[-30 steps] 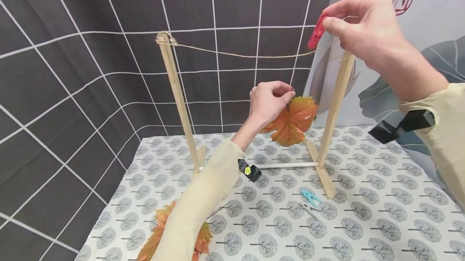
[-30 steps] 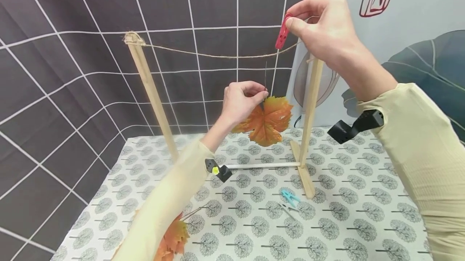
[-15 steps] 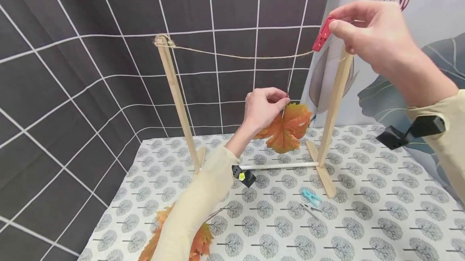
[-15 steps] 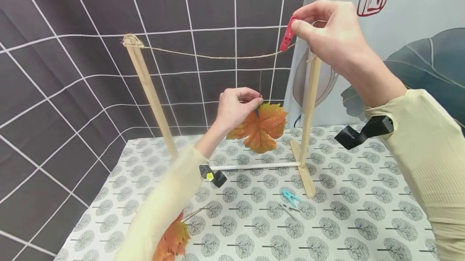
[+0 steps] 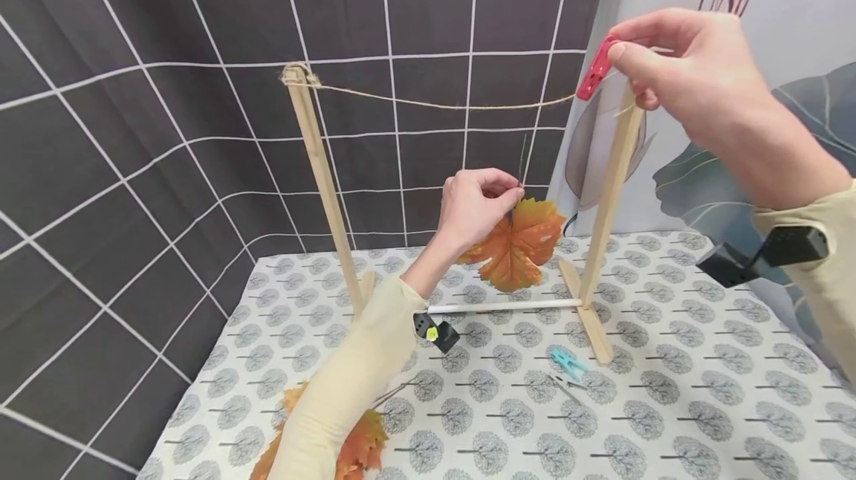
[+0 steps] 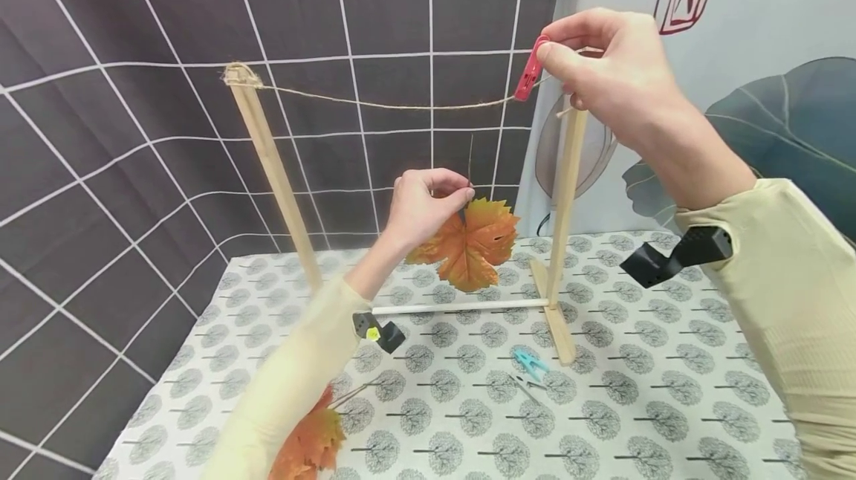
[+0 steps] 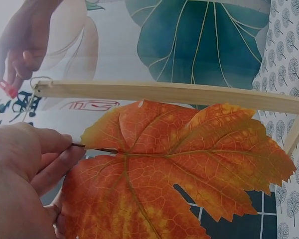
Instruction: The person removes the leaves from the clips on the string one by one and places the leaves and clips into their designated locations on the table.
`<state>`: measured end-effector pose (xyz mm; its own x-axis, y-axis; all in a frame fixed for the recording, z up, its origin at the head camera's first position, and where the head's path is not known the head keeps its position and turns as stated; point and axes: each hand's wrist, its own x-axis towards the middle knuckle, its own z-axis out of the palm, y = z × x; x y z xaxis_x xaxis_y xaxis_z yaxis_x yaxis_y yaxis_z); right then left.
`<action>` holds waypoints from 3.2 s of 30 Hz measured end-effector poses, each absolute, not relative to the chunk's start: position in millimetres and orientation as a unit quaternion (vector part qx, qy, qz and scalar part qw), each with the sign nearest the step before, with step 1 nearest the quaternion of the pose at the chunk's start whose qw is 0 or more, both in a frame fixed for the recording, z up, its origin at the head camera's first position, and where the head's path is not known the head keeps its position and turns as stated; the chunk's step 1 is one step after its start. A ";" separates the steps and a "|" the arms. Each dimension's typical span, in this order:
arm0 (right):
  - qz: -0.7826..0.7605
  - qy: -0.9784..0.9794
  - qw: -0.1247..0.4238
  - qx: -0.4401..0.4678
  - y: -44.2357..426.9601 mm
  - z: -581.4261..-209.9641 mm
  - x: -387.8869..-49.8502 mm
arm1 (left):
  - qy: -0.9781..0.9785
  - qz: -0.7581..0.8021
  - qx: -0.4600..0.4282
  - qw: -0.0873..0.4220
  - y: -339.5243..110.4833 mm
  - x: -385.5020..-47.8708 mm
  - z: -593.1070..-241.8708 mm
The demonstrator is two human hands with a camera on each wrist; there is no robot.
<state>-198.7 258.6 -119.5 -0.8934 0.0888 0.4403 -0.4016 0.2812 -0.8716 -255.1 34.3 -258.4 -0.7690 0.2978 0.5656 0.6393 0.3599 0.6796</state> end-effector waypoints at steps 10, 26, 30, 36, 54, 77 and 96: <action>0.611 -0.756 0.205 0.117 263.0 -121.4 -193.3 | -0.813 -0.476 -0.290 0.169 24.6 -255.5 -253.5; 0.570 -0.786 0.206 0.120 274.0 -147.2 -181.0 | -0.815 -0.465 -0.301 0.168 10.7 -242.5 -257.4; 0.570 -0.785 0.210 0.122 277.3 -153.2 -178.7 | -0.816 -0.463 -0.303 0.168 7.0 -239.9 -256.0; 0.561 -0.792 0.215 0.107 283.5 -162.2 -177.1 | -0.815 -0.466 -0.303 0.162 4.4 -238.5 -256.6; 0.513 -0.829 0.208 0.077 292.1 -199.6 -162.2 | -0.827 -0.439 -0.316 0.154 -10.1 -231.3 -264.2; 0.499 -0.846 0.178 0.057 285.9 -246.4 -146.7 | -0.873 -0.374 -0.304 0.078 -37.0 -221.8 -274.1; 0.534 -0.829 0.151 0.070 296.4 -286.5 -133.8 | -0.898 -0.312 -0.311 0.019 -58.0 -216.9 -288.7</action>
<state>-133.8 296.4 -286.5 -0.9444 0.0449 0.3257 -0.2778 0.4206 -0.8637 -216.9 -58.0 -288.7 -0.8057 0.5465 0.2283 0.5704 0.6122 0.5476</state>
